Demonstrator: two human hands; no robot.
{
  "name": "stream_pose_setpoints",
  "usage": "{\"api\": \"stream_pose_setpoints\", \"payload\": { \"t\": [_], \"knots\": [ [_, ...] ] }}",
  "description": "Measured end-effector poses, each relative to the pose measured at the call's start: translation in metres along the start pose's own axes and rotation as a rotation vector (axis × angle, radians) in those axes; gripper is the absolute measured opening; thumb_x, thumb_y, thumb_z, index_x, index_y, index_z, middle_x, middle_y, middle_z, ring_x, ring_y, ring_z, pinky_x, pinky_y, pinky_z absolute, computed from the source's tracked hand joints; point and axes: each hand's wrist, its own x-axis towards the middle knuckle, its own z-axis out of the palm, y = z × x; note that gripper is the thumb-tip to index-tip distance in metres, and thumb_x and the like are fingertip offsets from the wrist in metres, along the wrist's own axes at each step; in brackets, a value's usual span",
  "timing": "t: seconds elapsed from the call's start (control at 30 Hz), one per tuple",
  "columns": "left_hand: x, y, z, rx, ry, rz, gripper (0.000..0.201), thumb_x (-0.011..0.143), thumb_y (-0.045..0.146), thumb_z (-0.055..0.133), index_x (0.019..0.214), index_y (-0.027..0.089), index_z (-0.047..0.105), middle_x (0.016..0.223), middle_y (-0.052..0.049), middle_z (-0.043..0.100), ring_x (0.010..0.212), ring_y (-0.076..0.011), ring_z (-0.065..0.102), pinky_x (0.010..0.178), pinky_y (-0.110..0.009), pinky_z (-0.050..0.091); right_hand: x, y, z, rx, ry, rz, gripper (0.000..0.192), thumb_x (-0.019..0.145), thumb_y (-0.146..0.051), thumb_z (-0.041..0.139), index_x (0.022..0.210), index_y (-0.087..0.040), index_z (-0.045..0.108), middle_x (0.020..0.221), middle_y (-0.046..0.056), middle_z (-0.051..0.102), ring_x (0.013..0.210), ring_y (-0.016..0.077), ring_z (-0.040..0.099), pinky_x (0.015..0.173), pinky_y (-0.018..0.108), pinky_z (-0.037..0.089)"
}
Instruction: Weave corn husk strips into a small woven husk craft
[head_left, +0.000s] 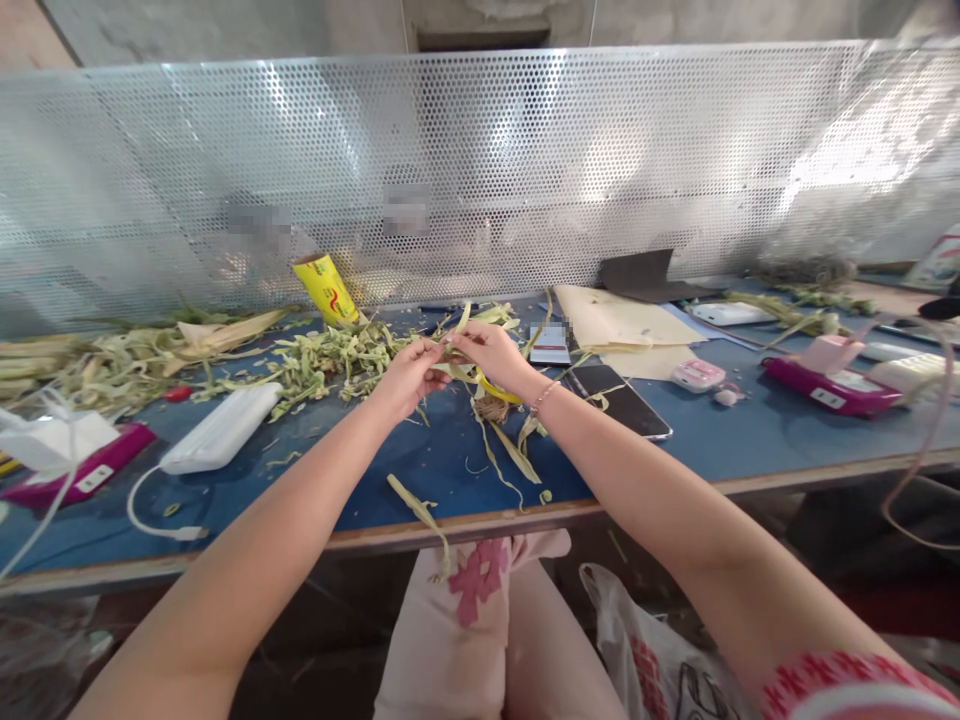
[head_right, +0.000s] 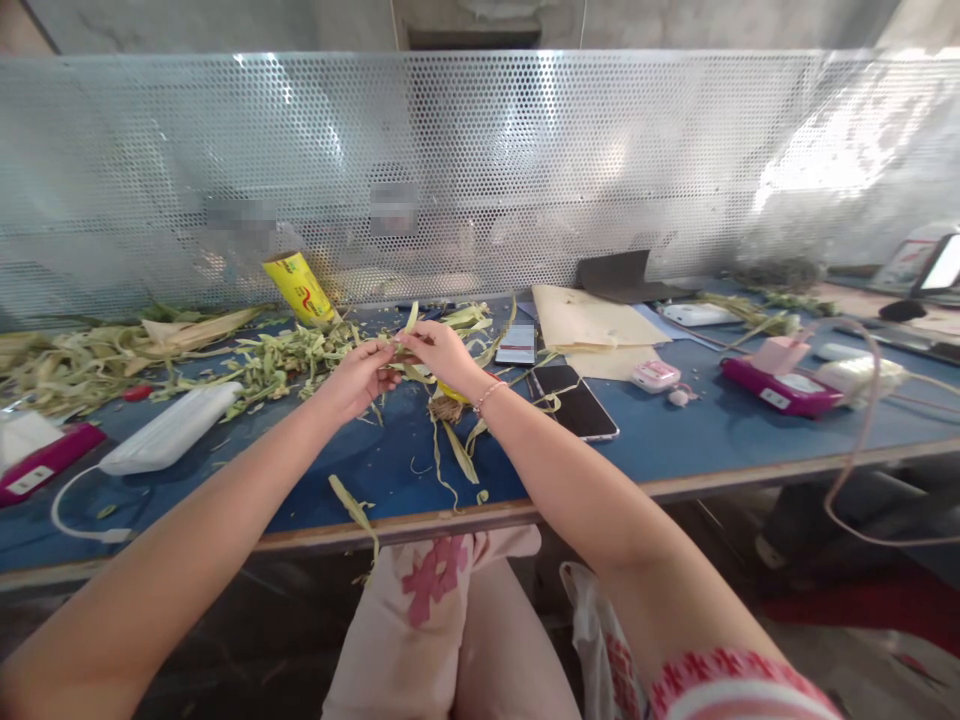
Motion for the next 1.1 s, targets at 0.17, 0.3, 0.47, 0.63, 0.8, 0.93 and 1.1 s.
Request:
{"api": "stream_pose_setpoints", "payload": {
  "t": [0.17,0.3,0.47,0.63,0.8,0.93,1.1],
  "knots": [
    [0.000,0.000,0.002,-0.074,0.016,0.011,0.012,0.071,0.018,0.059,0.065,0.016,0.048,0.059,0.001,0.061,0.052,-0.0091,0.059,0.054,-0.021,0.048,-0.001,-0.002,0.001,-0.016,0.027,0.049,0.012,0.075,-0.027,0.052,0.072,-0.016,0.056,0.064,-0.001,0.055,0.059,0.0082,0.053,0.058,0.022,0.050],
    [0.003,-0.003,-0.001,0.007,0.015,0.082,0.013,0.068,0.021,0.061,0.064,0.016,0.050,0.061,0.001,0.062,0.056,-0.0106,0.061,0.060,-0.024,0.049,0.000,-0.001,-0.002,-0.174,0.057,0.023,0.017,0.074,-0.032,0.053,0.066,-0.016,0.052,0.054,-0.004,0.047,0.048,0.0063,0.044,0.044,0.019,0.042],
    [0.006,-0.006,-0.005,0.230,0.040,0.212,0.013,0.067,0.024,0.061,0.061,0.016,0.053,0.056,0.002,0.060,0.056,-0.0112,0.058,0.063,-0.026,0.048,-0.003,-0.006,-0.003,-0.338,0.065,0.005,0.024,0.074,-0.032,0.053,0.059,-0.017,0.043,0.051,-0.005,0.044,0.041,0.0050,0.040,0.043,0.020,0.035],
    [0.005,-0.006,-0.007,0.411,0.057,0.288,0.011,0.067,0.022,0.061,0.062,0.017,0.053,0.057,0.001,0.058,0.060,-0.0127,0.057,0.063,-0.026,0.045,-0.003,-0.007,-0.002,-0.348,0.026,-0.015,0.022,0.074,-0.030,0.053,0.059,-0.017,0.043,0.054,-0.004,0.045,0.046,0.0070,0.045,0.049,0.022,0.037],
    [0.004,-0.007,-0.008,0.438,0.083,0.336,0.011,0.062,0.018,0.065,0.063,0.018,0.054,0.058,0.002,0.055,0.063,-0.0130,0.054,0.060,-0.023,0.040,-0.002,-0.001,-0.005,-0.296,-0.021,-0.060,0.024,0.074,-0.035,0.054,0.060,-0.017,0.045,0.051,-0.005,0.044,0.046,0.0064,0.043,0.047,0.021,0.035],
    [0.005,-0.008,-0.009,0.468,0.071,0.351,0.014,0.064,0.021,0.065,0.058,0.019,0.053,0.055,0.001,0.052,0.063,-0.0149,0.054,0.056,-0.022,0.038,-0.003,-0.004,-0.004,-0.306,-0.038,-0.066,0.028,0.075,-0.037,0.053,0.058,-0.016,0.046,0.048,-0.006,0.041,0.045,0.0052,0.040,0.046,0.020,0.033],
    [0.005,-0.006,-0.009,0.520,0.053,0.383,0.014,0.067,0.022,0.062,0.057,0.019,0.052,0.054,0.001,0.054,0.059,-0.0139,0.054,0.056,-0.022,0.037,-0.003,-0.007,-0.002,-0.167,-0.069,0.005,0.017,0.071,-0.028,0.058,0.066,-0.016,0.047,0.061,-0.004,0.047,0.051,0.0053,0.046,0.050,0.020,0.042]
  ]
}}
